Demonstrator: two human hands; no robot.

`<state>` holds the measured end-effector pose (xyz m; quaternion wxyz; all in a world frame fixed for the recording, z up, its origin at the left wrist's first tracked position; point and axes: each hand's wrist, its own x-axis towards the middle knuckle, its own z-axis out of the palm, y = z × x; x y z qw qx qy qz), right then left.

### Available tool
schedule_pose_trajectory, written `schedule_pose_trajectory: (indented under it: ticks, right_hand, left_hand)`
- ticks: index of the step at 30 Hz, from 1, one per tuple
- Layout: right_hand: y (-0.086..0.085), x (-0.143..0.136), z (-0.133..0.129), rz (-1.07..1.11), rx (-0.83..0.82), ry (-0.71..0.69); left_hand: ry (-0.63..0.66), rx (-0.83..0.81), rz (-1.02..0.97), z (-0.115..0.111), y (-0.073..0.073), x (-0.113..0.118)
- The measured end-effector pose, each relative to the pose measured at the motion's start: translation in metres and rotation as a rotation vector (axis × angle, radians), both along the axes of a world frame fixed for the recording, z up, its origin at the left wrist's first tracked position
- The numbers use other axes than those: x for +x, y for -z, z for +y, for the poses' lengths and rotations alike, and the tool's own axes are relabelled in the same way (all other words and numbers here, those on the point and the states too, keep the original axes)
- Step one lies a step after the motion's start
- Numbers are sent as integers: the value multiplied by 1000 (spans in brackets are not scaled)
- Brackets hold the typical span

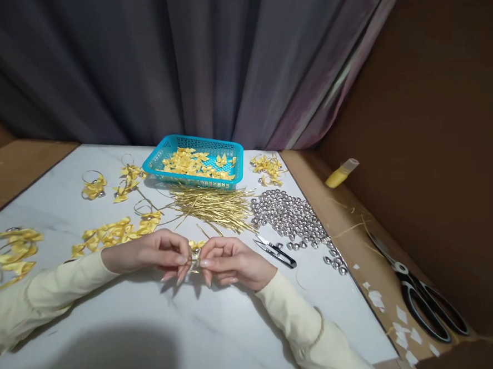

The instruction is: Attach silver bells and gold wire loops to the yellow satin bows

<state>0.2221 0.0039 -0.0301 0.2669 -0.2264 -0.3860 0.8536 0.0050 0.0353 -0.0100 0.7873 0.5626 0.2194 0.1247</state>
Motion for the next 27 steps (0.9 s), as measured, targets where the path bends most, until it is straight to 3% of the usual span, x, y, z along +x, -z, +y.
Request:
schedule_pose_trajectory:
  ticks: [9,27]
  right_hand:
    - [-12,11,3,-128,77,-193]
    - [-5,8,2,-198,30,-275]
  left_hand:
    - [122,115,212,-1,-1,3]
    - [179,116,262,-8,3,8]
